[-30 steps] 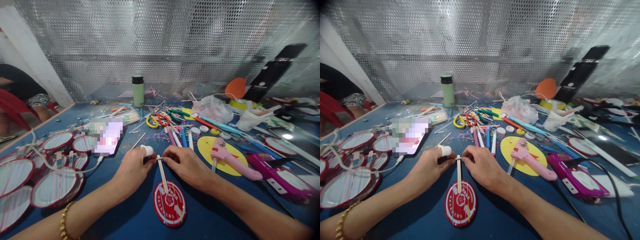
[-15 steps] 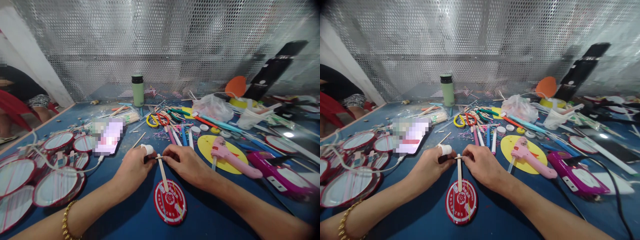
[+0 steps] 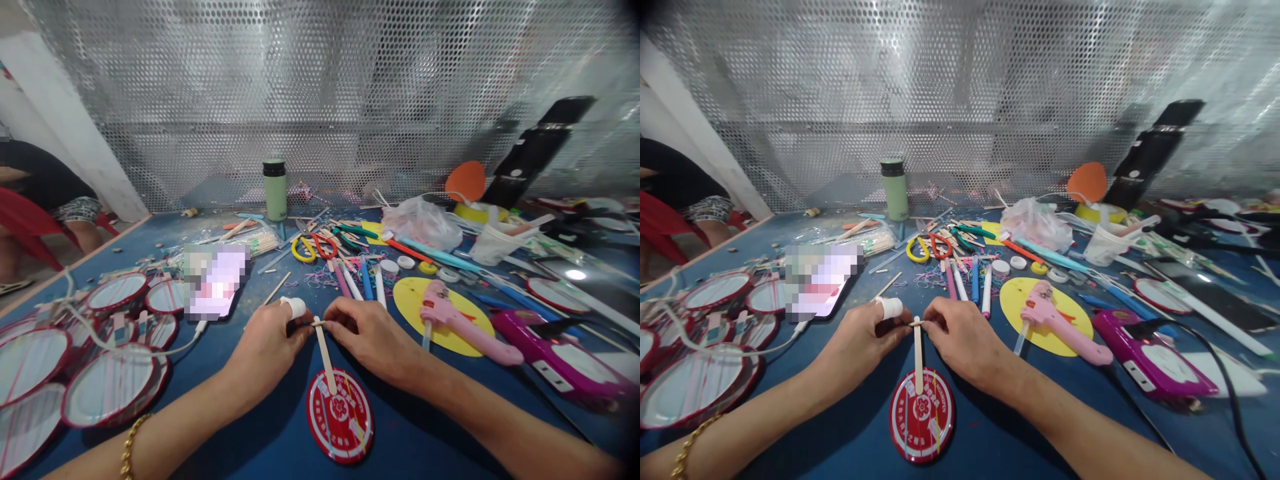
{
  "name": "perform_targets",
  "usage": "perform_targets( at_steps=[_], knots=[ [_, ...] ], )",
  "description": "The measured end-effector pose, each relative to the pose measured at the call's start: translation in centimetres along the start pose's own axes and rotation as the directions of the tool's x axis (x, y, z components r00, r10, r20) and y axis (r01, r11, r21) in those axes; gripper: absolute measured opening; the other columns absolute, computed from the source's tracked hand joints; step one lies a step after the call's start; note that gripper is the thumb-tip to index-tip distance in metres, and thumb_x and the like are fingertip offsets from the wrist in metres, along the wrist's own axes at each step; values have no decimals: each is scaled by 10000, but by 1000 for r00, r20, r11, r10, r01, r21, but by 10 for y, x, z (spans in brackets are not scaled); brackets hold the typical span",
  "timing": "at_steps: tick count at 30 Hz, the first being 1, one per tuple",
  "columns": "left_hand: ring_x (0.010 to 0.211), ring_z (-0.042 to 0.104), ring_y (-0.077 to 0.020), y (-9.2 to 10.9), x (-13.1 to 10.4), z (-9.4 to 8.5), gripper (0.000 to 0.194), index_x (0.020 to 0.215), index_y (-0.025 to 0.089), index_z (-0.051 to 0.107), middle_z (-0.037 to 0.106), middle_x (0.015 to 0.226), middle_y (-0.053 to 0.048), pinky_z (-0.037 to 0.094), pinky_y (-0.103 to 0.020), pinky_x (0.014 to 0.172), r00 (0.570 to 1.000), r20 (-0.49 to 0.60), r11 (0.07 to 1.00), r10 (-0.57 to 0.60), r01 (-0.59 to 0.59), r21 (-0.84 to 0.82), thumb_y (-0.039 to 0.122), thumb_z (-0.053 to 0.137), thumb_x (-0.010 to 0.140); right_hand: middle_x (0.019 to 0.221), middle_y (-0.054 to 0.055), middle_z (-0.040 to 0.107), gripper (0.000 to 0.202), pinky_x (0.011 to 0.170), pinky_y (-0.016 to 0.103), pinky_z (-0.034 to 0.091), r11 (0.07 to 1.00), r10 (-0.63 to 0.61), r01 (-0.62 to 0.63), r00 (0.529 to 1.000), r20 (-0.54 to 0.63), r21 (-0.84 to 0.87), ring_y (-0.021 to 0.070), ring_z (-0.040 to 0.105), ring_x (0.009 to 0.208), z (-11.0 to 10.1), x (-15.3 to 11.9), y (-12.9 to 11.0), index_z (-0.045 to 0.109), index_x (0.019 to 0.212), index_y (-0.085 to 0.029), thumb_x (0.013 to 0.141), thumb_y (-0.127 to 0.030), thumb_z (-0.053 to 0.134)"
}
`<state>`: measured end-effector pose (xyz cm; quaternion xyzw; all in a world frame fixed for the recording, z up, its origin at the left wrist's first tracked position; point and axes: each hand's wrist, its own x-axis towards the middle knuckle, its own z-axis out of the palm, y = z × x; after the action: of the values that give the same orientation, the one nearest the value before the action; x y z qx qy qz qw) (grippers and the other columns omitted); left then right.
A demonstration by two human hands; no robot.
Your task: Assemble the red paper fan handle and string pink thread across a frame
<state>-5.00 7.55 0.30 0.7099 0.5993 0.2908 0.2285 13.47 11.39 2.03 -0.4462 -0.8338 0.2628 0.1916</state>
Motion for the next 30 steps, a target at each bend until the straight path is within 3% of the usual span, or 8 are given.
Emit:
perform_targets(
  at_steps=[7, 13, 30],
  knots=[
    [698, 553, -152, 0, -1, -1, 173, 928, 223, 675, 635, 767, 12, 345, -260, 627, 1000, 3, 999, 3, -4, 33, 139, 628, 784, 743, 1, 679, 87, 611, 242, 403, 1000, -14, 14, 1000, -2, 3, 123, 594, 652, 0, -1, 2, 673, 858, -175, 902, -179, 598],
    [669, 536, -138, 3, -1, -1, 18, 834, 204, 659, 620, 710, 23, 326, -254, 612, 998, -27, 998, 54, -53, 31, 210, 645, 825, 785, -1, 687, 141, 659, 272, 412, 1000, -3, 3, 1000, 13, -12, 148, 613, 710, 2, 2, 5, 658, 854, -190, 925, -250, 552],
    [703, 566, -151, -5, 1, 2, 108, 830, 201, 691, 657, 765, -5, 345, -268, 629, 995, -41, 995, 86, -83, 53, 182, 592, 866, 787, -6, 686, 169, 659, 276, 408, 1000, -17, 17, 1000, 11, -11, 144, 604, 703, 2, 2, 6, 660, 850, -193, 927, -262, 526]
  ],
)
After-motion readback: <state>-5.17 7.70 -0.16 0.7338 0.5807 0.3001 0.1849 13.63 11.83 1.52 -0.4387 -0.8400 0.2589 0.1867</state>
